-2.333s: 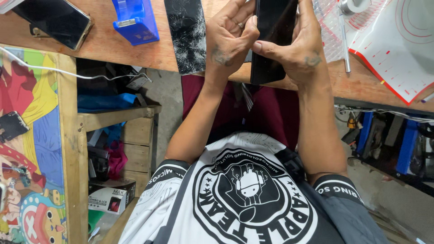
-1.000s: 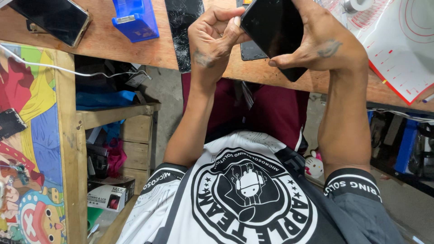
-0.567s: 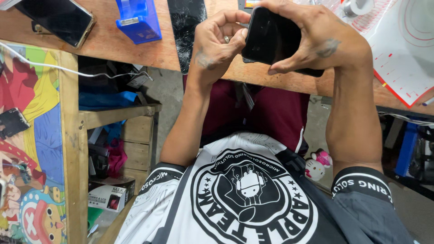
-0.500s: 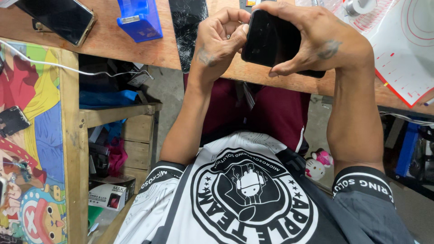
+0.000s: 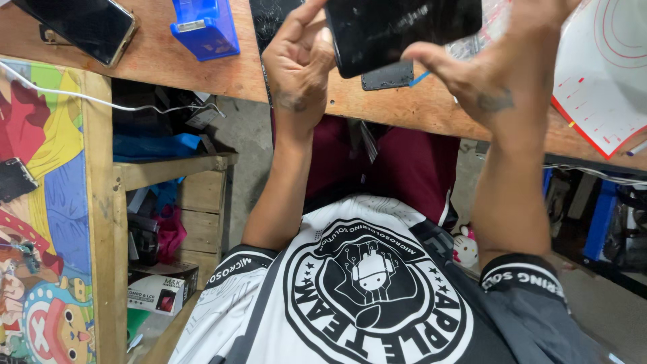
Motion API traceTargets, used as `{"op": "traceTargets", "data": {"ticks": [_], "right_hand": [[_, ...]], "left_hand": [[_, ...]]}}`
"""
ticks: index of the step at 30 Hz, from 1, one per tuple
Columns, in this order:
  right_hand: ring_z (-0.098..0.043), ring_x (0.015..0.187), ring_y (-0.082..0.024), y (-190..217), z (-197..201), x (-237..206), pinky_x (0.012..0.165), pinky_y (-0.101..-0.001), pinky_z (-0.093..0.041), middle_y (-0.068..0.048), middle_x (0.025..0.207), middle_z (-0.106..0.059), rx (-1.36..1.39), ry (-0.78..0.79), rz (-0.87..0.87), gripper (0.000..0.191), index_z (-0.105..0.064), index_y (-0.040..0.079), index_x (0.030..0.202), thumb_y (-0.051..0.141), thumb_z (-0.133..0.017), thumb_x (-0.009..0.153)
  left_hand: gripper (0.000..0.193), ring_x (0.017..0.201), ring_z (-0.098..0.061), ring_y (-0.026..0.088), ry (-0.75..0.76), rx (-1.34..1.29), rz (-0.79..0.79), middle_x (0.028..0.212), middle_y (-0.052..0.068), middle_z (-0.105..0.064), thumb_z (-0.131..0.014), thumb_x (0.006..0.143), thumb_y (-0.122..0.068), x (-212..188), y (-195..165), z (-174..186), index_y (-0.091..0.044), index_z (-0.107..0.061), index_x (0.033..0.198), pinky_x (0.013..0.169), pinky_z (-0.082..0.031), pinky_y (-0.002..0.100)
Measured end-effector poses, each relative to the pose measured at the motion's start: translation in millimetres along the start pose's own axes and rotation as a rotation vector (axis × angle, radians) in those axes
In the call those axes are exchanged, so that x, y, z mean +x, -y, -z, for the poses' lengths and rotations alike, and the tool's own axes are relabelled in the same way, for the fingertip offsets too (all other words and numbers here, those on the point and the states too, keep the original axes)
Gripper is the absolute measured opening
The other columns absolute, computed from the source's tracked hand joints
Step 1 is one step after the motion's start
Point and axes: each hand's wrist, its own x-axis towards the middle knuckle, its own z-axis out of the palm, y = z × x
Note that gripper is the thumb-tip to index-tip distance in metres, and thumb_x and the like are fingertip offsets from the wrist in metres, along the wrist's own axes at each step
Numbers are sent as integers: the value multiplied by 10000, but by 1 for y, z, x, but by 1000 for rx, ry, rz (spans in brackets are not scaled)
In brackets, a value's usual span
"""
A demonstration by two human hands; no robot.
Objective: The person disassembles a smartphone by unscrewing the back cover, detaching the display assembly, and removing the battery. They then reassemble the device by reconnecting the display, reinserting the battery, and securing the back cover with screws.
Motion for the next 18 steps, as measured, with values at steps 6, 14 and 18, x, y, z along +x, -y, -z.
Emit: {"op": "traceTargets", "data": {"ticks": [6,14,18], "right_hand": [[-648,1036,-232,45,-40,-36,851,-384,-562,-106,1227,-596,1503,-191,-554,949,-364,74,1488,505,-870,810],[-619,1224,-224,42,-54,-26,1129,-398,-510,-128,1331,-589,1960,-229,-750,329,-425,-38,1387,111,-613,1162],[-677,1214,-222,38,-51,-17,1163,-422,-553,-111,1256,-677,1966,-247,-816,267,-543,-7,1320,111,-569,1082]], "left_hand": [[381,826,-661,71,-207,316,-192,1313,142,-685,-586,1048,52,-4,3,-11,86,-526,1422,975,-500,227],[280,625,-461,-25,-220,280,-121,766,-93,-534,-621,1073,54,-29,17,-44,0,-644,1347,598,-381,121],[233,636,-461,-32,-241,256,-113,747,-106,-502,-618,1078,48,-33,21,-47,5,-668,1301,630,-403,116]]}}
